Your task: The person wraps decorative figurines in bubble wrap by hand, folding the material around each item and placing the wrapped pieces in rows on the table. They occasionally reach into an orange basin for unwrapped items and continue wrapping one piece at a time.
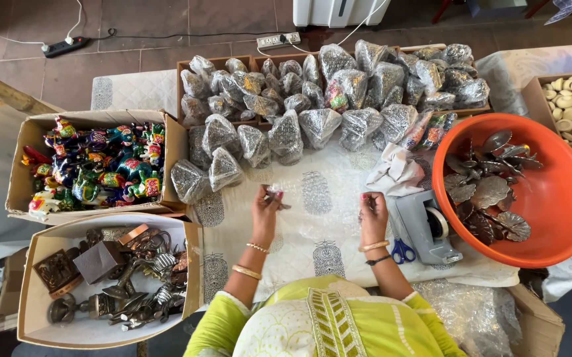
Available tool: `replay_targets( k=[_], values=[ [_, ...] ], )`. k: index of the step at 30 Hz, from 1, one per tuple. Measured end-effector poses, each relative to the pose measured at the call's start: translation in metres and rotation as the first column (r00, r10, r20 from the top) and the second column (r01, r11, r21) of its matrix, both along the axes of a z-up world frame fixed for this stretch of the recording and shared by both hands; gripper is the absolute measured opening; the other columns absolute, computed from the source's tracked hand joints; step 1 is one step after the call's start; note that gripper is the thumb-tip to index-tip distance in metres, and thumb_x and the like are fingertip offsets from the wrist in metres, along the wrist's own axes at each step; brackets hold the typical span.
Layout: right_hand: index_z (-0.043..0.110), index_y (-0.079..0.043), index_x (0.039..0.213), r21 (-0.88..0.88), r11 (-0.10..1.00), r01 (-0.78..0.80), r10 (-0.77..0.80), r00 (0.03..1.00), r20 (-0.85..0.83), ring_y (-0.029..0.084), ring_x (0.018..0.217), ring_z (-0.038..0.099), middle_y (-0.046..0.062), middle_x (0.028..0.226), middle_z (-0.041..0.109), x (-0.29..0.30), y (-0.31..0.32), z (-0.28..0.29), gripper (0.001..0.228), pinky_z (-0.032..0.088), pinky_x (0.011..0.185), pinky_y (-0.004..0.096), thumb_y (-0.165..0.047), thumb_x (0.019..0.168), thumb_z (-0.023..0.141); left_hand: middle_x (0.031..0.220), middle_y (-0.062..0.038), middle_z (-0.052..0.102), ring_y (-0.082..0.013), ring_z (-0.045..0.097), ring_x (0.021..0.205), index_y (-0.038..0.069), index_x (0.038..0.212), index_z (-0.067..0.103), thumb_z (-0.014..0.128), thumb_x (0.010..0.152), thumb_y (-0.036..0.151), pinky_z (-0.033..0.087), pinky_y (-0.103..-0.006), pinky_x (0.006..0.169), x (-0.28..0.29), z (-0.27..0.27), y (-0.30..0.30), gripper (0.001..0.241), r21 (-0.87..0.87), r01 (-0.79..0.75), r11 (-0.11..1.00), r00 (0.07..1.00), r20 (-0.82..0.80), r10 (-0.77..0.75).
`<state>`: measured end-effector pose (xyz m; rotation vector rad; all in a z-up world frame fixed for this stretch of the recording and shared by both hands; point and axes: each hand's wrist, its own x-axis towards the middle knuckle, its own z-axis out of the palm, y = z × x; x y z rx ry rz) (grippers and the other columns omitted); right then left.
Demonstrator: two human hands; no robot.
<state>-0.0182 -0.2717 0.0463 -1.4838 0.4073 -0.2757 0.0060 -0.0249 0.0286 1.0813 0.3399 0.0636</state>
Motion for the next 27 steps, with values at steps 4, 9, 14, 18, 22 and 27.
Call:
replay_targets(
  k=[4, 9, 14, 18, 22, 27],
  values=[
    [0.060, -0.013, 0.102, 0.163, 0.974, -0.157, 0.154, 0.988, 0.027, 0.001, 0.055, 0.038, -0.006, 0.076, 0.054, 0.000, -0.003, 0.006, 0.011, 0.031, 0.045, 0.017, -0.023, 0.102, 0.066, 0.082, -0.001, 0.062, -0.0105, 0.063, 0.069, 0.001, 0.112, 0.058, 0.062, 0.101, 0.005, 0.064, -0.0299, 0.072, 0.005, -0.028, 0.005, 0.013, -0.057, 0.184, 0.981, 0.981, 0.067, -0.180],
    [0.060, -0.018, 0.108, 0.289, 0.934, -0.208, 0.222, 0.975, -0.017, 0.001, 0.053, 0.043, -0.001, 0.077, 0.063, 0.025, -0.013, -0.012, 0.012, 0.032, 0.045, 0.017, -0.024, 0.099, 0.064, 0.086, 0.004, 0.061, -0.0067, 0.064, 0.079, 0.015, 0.128, 0.052, 0.069, 0.090, -0.002, 0.057, -0.0246, 0.088, 0.008, 0.005, 0.005, 0.045, 0.051, 0.410, 0.911, 0.912, -0.010, -0.410],
    [0.058, -0.017, 0.112, 0.356, 0.922, -0.152, 0.211, 0.969, -0.130, 0.006, 0.055, 0.045, 0.003, 0.080, 0.067, 0.059, -0.034, -0.038, 0.012, 0.030, 0.043, 0.019, -0.018, 0.101, 0.063, 0.075, -0.005, 0.055, -0.0142, 0.052, 0.059, -0.006, 0.125, 0.059, 0.062, 0.107, 0.006, 0.065, -0.0383, 0.068, 0.030, -0.110, 0.014, 0.022, -0.084, 0.362, 0.928, 0.932, 0.025, -0.361],
    [0.058, -0.015, 0.121, 0.491, 0.857, -0.155, 0.208, 0.977, -0.055, 0.012, 0.081, 0.066, 0.003, 0.093, 0.063, 0.070, -0.034, -0.066, 0.024, 0.056, 0.065, 0.026, -0.011, 0.097, 0.059, 0.080, -0.007, 0.058, -0.0183, 0.059, 0.064, 0.002, 0.132, 0.044, 0.059, 0.096, 0.009, 0.063, -0.0446, 0.068, 0.036, -0.085, 0.003, 0.040, -0.230, 0.139, 0.963, 0.986, -0.058, -0.156],
    [0.045, -0.016, 0.153, 0.558, 0.815, -0.157, 0.219, 0.975, -0.045, 0.017, 0.098, 0.060, 0.006, 0.116, 0.054, 0.069, -0.060, -0.141, 0.058, 0.054, 0.084, 0.034, -0.033, 0.101, 0.066, 0.115, -0.008, 0.059, -0.0172, 0.060, 0.108, 0.015, 0.152, 0.025, 0.067, 0.099, 0.016, 0.045, -0.0397, 0.099, 0.018, -0.036, 0.001, 0.067, -0.204, 0.199, 0.958, 0.935, -0.252, -0.248],
    [0.012, -0.016, 0.174, 0.113, 0.958, -0.262, 0.275, 0.953, -0.127, 0.003, 0.141, 0.037, 0.001, 0.169, 0.025, 0.020, -0.061, -0.152, 0.089, 0.032, 0.115, 0.034, -0.054, 0.113, 0.066, 0.115, -0.007, 0.061, -0.0210, 0.062, 0.105, 0.011, 0.151, 0.023, 0.073, 0.088, 0.004, 0.052, -0.0388, 0.100, -0.012, -0.098, -0.007, 0.081, -0.056, 0.343, 0.938, 0.897, -0.277, -0.344]
  ],
)
